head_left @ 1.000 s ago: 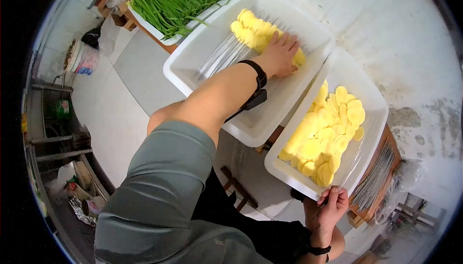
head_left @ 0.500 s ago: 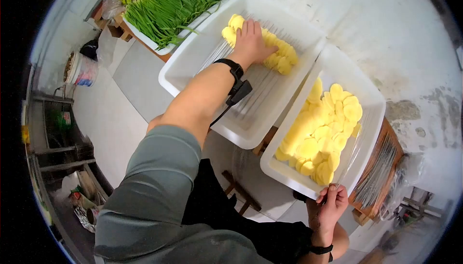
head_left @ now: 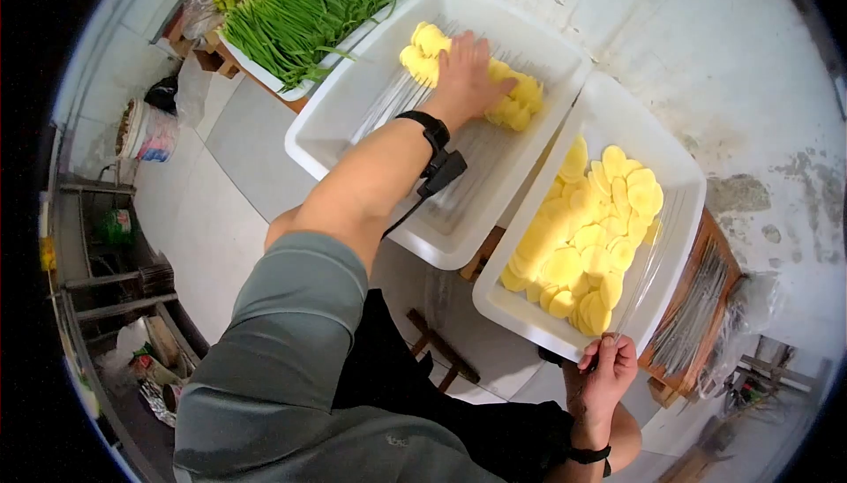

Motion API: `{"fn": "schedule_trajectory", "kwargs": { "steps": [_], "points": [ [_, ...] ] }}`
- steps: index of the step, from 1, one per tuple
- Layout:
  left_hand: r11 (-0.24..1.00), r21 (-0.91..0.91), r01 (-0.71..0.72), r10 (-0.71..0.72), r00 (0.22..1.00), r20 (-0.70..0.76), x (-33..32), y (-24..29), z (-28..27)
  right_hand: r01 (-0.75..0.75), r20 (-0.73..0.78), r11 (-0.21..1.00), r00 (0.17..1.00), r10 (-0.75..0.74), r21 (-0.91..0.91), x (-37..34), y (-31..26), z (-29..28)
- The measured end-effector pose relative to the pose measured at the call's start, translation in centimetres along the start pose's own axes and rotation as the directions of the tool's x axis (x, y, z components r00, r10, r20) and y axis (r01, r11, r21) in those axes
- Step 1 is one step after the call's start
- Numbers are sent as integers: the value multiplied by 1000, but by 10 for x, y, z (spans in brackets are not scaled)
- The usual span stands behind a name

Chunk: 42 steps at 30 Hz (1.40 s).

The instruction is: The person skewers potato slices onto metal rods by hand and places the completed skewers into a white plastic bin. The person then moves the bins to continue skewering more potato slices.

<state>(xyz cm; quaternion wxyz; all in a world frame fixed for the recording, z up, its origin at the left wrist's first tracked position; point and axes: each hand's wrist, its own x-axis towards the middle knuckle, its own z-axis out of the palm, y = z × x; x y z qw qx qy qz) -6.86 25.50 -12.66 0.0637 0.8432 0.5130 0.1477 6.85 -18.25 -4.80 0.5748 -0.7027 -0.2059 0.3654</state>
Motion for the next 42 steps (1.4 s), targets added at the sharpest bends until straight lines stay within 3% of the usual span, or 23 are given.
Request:
{"fn": "schedule_trajectory", "kwargs": {
  "steps": [2, 4, 5, 9, 11, 14, 18, 20, 23, 27, 29, 30, 31, 32, 34, 36, 40, 42],
  "points": [
    [999, -46, -9, 12, 998, 64, -6, 16, -1, -9, -37, 999, 999, 11, 41, 0, 1, 3],
    [979, -22, -200, 201, 978, 50, -15, 27, 19, 1, -27, 1000, 1000, 0, 24, 1, 0, 4],
    [987, 0, -161, 157, 966, 205, -14, 28, 27, 11, -22, 1000, 1000, -11, 6, 1, -1, 4],
    [989, -27, -143, 146, 972, 182, -13, 32, 25, -5, -22, 1000, 1000, 5, 7, 1, -3, 2],
    [998, 28, 56, -57, 998, 36, -14, 33, 5, 27, -4, 1000, 1000, -27, -9, 0, 0, 1],
    [986, -39, 163, -160, 984, 74, -11, 16, 8, 20, 1, 1000, 1000, -20, -10, 1, -2, 3],
    [991, -30, 133, -126, 978, 166, -9, 9, 2, 16, -4, 1000, 1000, -16, -13, 0, 0, -1],
    [999, -27, 18, -20, 997, -74, -2, -13, 33, 2, -21, 1000, 1000, -2, -12, 0, -1, 2],
    [992, 97, -77, 81, 996, -37, -8, -27, 35, 16, 7, 1000, 1000, -16, 1, 0, 1, 0],
    [990, 129, -60, 67, 996, -56, -11, -9, 14, 9, 2, 1000, 1000, -9, 12, 0, 3, -1],
    [985, 13, -169, 166, 978, 127, -5, 13, -12, 9, 2, 1000, 1000, -9, 16, 0, 2, 0],
    [986, 14, -165, 162, 978, 129, -9, 16, -8, 6, 6, 1000, 1000, -6, 15, 0, 2, 0],
    [927, 19, -375, 372, 924, 87, -13, 18, 0, 7, 3, 1000, 1000, -7, 9, 0, 1, 1],
    [822, 33, -568, 567, 823, 45, -15, 19, 9, 10, -2, 1000, 1000, -10, 3, 0, 0, 1],
    [807, -12, -591, 591, 806, 28, -12, 17, 24, 14, -3, 1000, 1000, -14, 19, 1, 1, 1],
    [917, -86, -390, 399, 904, 152, -11, 15, 31, 17, -5, 999, 1000, -17, 36, 0, 3, 0],
    [906, -209, -369, 378, 926, 5, -12, 15, 26, 3, -18, 999, 1000, -2, 51, -1, 7, -2],
    [853, -151, -500, 509, 860, 32, -13, 20, 22, 21, -8, 998, 1000, -20, 53, 0, 6, 1]
  ]
}}
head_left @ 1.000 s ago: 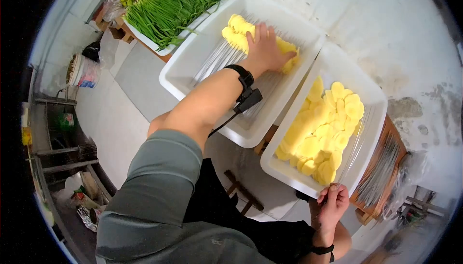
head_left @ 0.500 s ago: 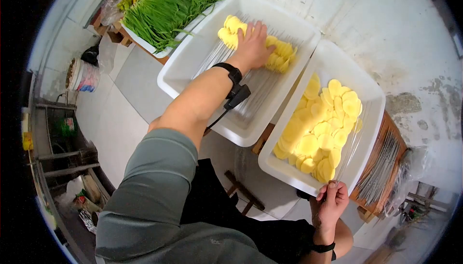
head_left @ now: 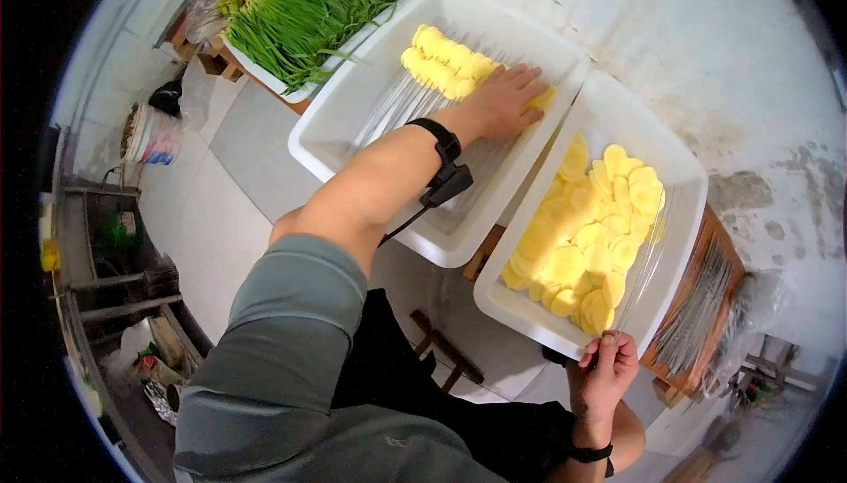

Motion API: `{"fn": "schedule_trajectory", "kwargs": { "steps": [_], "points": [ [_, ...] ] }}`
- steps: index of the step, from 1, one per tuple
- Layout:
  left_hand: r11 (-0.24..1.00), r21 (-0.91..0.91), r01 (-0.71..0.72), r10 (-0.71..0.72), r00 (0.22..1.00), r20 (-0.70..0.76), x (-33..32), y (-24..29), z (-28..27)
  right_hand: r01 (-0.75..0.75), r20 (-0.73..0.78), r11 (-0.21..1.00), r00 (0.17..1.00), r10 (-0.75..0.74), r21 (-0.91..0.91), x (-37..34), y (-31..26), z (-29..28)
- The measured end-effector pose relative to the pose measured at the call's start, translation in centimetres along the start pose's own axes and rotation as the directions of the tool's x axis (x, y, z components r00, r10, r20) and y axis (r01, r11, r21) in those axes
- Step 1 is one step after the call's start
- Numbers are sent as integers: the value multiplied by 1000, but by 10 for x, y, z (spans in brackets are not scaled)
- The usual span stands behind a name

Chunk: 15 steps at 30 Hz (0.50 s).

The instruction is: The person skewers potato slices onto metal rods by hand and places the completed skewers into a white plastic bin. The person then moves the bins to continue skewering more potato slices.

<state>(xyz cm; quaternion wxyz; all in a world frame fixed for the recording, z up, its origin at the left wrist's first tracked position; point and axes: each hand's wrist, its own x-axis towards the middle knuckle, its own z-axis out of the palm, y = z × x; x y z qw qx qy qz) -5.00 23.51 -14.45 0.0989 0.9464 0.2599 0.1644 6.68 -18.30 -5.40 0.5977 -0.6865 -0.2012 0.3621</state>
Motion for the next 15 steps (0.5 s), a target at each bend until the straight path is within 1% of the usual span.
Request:
{"fn": "schedule_trajectory", "kwargs": {
  "steps": [3, 7, 9, 10, 12, 13, 15],
  "points": [
    [999, 37, 20, -22, 999, 38, -1, 3, -1, 1, -9, 999, 1000, -2, -42, 1, -5, 2],
    [999, -2, 45, -45, 998, 32, 3, 2, 2, -6, -14, 998, 1000, 6, -64, 0, -5, 1],
    [999, -28, -17, 15, 998, -54, 4, 1, 3, 6, -2, 997, 1000, -7, -71, 1, -5, 2],
    [999, -28, -16, 14, 998, -55, 4, 1, 5, 3, -6, 998, 1000, -4, -65, 1, -4, 2],
    [996, 79, 37, -38, 999, 18, 3, 1, 6, -1, -8, 998, 1000, 1, -63, 1, -5, 1],
    [996, 78, 38, -39, 999, 17, 3, 1, 6, -3, -9, 998, 1000, 3, -61, 0, -6, 2],
    [992, 20, 124, -124, 992, 27, 4, 0, 3, -4, -12, 998, 1000, 3, -58, 1, -6, 2]
  ]
}}
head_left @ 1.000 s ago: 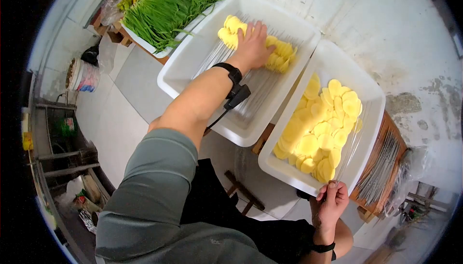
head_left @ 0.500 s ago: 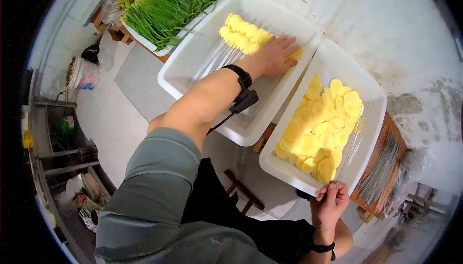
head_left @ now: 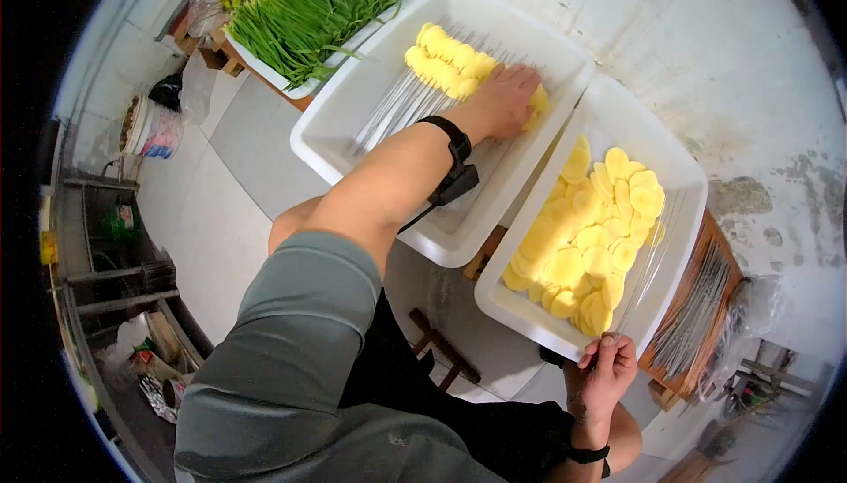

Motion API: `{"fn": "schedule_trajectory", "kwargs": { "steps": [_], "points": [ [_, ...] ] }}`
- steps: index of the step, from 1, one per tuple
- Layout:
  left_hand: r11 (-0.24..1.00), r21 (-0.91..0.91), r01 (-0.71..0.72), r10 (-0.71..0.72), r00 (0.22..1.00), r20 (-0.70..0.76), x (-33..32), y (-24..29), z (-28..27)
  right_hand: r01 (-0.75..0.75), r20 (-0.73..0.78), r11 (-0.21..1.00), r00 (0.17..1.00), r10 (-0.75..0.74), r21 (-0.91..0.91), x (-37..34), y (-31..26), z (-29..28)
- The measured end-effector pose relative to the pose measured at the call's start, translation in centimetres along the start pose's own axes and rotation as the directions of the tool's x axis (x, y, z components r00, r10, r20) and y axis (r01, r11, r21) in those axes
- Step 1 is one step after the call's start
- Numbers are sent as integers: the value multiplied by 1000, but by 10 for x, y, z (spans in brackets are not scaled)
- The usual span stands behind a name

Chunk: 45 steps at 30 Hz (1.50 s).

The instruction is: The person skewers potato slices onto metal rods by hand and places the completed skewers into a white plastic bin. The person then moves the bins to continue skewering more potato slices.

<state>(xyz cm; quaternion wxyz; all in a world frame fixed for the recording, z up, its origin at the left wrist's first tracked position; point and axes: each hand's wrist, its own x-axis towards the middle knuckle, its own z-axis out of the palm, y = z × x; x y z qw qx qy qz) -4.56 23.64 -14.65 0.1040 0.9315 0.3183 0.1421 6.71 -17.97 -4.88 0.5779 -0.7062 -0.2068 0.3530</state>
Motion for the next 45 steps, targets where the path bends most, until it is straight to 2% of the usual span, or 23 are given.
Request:
{"fn": "schedule_trajectory", "kwargs": {
  "steps": [7, 9, 13, 15, 16, 18, 25, 27, 28, 30, 31, 32, 33, 34, 35, 37, 38, 40, 41, 42, 43, 44, 45],
  "points": [
    [991, -130, 28, -57, 973, -223, 5, 7, -7, 22, 30, 1000, 999, -22, 14, -1, 1, 0],
    [968, -157, 195, -225, 953, -201, 11, 12, -6, 16, 29, 1000, 999, -16, 7, -1, 0, -1],
    [977, -131, 171, -202, 936, -288, 13, 13, 0, 5, 8, 1000, 1000, -5, -16, -1, 0, -1],
    [971, -53, 233, -238, 917, -321, 16, 14, -1, -1, 17, 1000, 1000, 1, -16, -1, 0, -1],
    [971, -53, 234, -238, 916, -321, 17, 13, -4, 6, 19, 1000, 1000, -6, -19, -2, 0, -1],
    [955, -131, 268, -279, 957, -77, 18, 9, -13, 15, 27, 1000, 1000, -14, -20, -1, -1, 0],
    [922, -233, 309, -322, 947, -19, 15, 15, -26, 31, 26, 999, 999, -32, 14, -1, 2, -1],
    [861, -400, 316, -386, 916, -107, 16, 14, -24, 26, 24, 999, 999, -26, 25, -1, 2, 0],
    [860, -400, 316, -386, 916, -107, 18, 11, -24, 21, 23, 999, 1000, -21, 25, -1, 1, 0],
    [855, -477, 204, -367, 888, -278, 25, -5, -28, 15, 23, 1000, 1000, -16, 26, -1, 1, 0],
    [989, -149, 4, -71, 893, -444, 27, -24, -37, 14, 29, 1000, 999, -15, 24, -1, 1, -1],
    [961, 218, -171, 260, 830, -493, 28, -40, -44, 13, 35, 1000, 999, -14, 22, -1, 1, -2],
    [937, -339, 80, -222, 887, -405, 25, -20, -82, 14, 35, 1000, 999, -15, 21, -1, 1, -2],
    [567, -752, 335, -579, 812, -75, 23, 3, -126, 14, 35, 1000, 999, -14, 16, -1, 1, -3],
    [567, -754, 333, -580, 811, -79, 24, 2, -139, 15, 35, 1000, 999, -15, 11, -2, 0, -2],
    [268, -962, 58, -591, 798, -116, 26, 1, -167, 1, 36, 998, 999, -3, 59, -3, -8, 3],
    [269, -962, 54, -591, 797, -121, 23, 7, -179, -22, 34, 994, 999, 19, 108, -5, -12, 7],
    [117, -993, -1, -424, 904, -51, 1, 43, -206, -7, 57, 993, 998, 0, 117, -10, -26, 25],
    [446, -871, -208, -214, 920, -329, -6, 47, -192, 4, 78, 991, 997, -14, 131, -10, -32, 34],
    [674, -604, -426, 79, 854, -515, -11, 55, -178, 54, 110, 994, 992, -64, 92, -8, -35, 41],
    [64, -997, 39, -315, 949, 17, -33, 103, -198, 69, 113, 993, 990, -80, 94, -6, -44, 53],
    [200, -976, 92, -340, 940, 19, -35, 121, -178, 46, 66, 977, 996, -61, 208, -8, -54, 71],
    [416, -904, 94, -324, 945, -50, -48, 141, -175, 24, 28, 947, 999, -35, 319, -10, -64, 85]
  ]
}}
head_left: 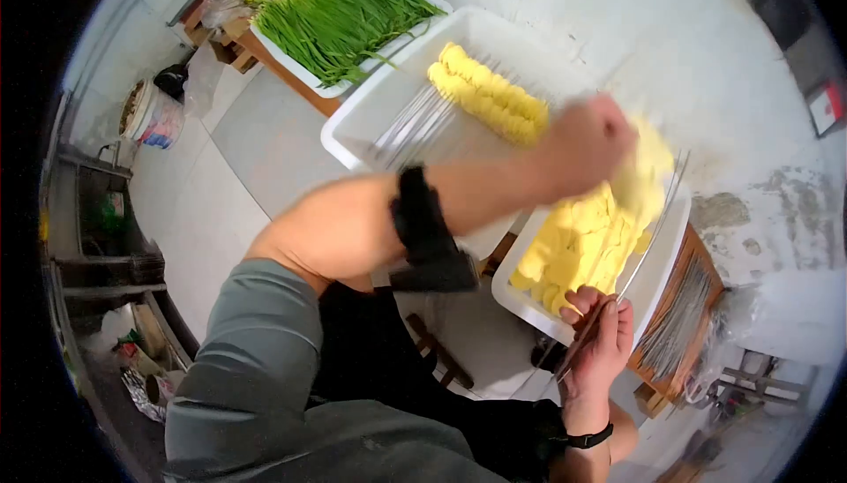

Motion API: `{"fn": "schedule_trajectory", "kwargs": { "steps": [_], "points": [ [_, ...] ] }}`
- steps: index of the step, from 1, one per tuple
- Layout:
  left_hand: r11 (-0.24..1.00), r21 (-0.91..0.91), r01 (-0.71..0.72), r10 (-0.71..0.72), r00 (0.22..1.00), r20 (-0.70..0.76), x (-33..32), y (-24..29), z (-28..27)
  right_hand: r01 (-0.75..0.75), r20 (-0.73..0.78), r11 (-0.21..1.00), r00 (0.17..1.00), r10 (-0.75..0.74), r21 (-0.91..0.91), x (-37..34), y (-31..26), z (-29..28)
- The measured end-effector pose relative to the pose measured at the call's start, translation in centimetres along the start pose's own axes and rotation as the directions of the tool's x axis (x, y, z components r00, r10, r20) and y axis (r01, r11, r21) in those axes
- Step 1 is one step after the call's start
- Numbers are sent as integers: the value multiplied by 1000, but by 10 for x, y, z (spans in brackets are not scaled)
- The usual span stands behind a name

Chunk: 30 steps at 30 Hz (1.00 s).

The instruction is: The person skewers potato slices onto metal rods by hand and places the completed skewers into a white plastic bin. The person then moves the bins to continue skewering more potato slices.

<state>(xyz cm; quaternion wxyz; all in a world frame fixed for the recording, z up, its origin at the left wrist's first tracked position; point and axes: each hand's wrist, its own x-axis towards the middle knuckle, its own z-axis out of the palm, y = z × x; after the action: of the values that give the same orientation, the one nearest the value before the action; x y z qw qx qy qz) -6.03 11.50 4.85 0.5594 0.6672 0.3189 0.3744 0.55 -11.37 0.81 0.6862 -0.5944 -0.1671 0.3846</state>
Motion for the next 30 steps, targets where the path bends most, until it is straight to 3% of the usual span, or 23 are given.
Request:
{"fn": "schedule_trajectory", "kwargs": {
  "steps": [2, 4, 6, 8, 9, 10, 12, 13, 15, 16, 17, 18, 19, 21, 22, 24, 25, 27, 30],
  "points": [
    [989, -76, -123, 124, 992, 1, -27, -19, 38, -21, 38, 998, 999, 19, 60, -6, -8, 15],
    [994, -106, -16, 23, 998, 65, -47, -14, 50, -103, 54, 975, 994, 95, 197, -16, -15, 20],
    [992, -121, -40, 52, 993, 104, -56, -14, 54, -147, 117, 947, 986, 118, 285, -25, -14, 9],
    [994, -107, -25, 36, 993, 111, -56, -18, 55, -167, 26, 938, 986, 167, 305, -33, -19, 3],
    [996, -89, -5, 15, 993, 113, -57, -21, 57, -166, -95, 929, 973, 208, 332, -35, -25, 10],
    [996, -87, -6, 16, 993, 121, -56, -25, 59, -163, -100, 927, 973, 207, 338, -35, -24, 4],
    [997, -39, -72, 80, 966, 245, -52, -37, 66, -88, 6, 975, 996, 88, 205, -30, -20, -13],
    [997, -36, -71, 78, 964, 253, -45, -48, 65, -57, -30, 977, 997, 65, 205, -27, -18, -14],
    [954, 108, -281, 243, 929, 278, -11, -70, 52, -21, -81, 992, 996, 31, 127, -17, -12, -32],
    [940, 264, -216, 146, 954, 261, 12, -74, 36, 12, -123, 999, 992, -7, 41, -14, -10, -42],
    [890, 393, -230, 157, 965, 208, 40, -98, 25, 24, -157, 1000, 987, -25, -11, -12, -12, -50],
    [721, 651, -237, -11, 935, 353, 60, -93, 3, 22, -167, 1000, 986, -22, -4, -10, -11, -60],
    [664, 711, -232, 33, 959, 282, 79, -127, -8, 43, -179, 998, 983, -49, -38, -8, -9, -71],
    [482, 774, -410, 131, 908, 399, 100, -157, -32, 77, -207, 993, 974, -96, -95, -3, -1, -93],
    [481, 771, -418, 128, 903, 409, 104, -172, -34, 75, -217, 993, 972, -93, -89, -1, 1, -97],
    [265, 808, -526, 200, 850, 488, 111, -200, -34, 35, -241, 996, 969, -55, -87, 2, 5, -102],
    [261, 803, -535, 197, 844, 498, 113, -209, -33, 34, -250, 996, 967, -53, -78, 4, 8, -102],
    [284, 875, -392, 58, 918, 392, 110, -219, -31, 10, -202, 996, 979, -29, -94, 5, 12, -102],
    [350, 872, -343, 42, 936, 351, 104, -216, -33, 1, -144, 991, 989, -21, -135, 5, 13, -102]
  ]
}}
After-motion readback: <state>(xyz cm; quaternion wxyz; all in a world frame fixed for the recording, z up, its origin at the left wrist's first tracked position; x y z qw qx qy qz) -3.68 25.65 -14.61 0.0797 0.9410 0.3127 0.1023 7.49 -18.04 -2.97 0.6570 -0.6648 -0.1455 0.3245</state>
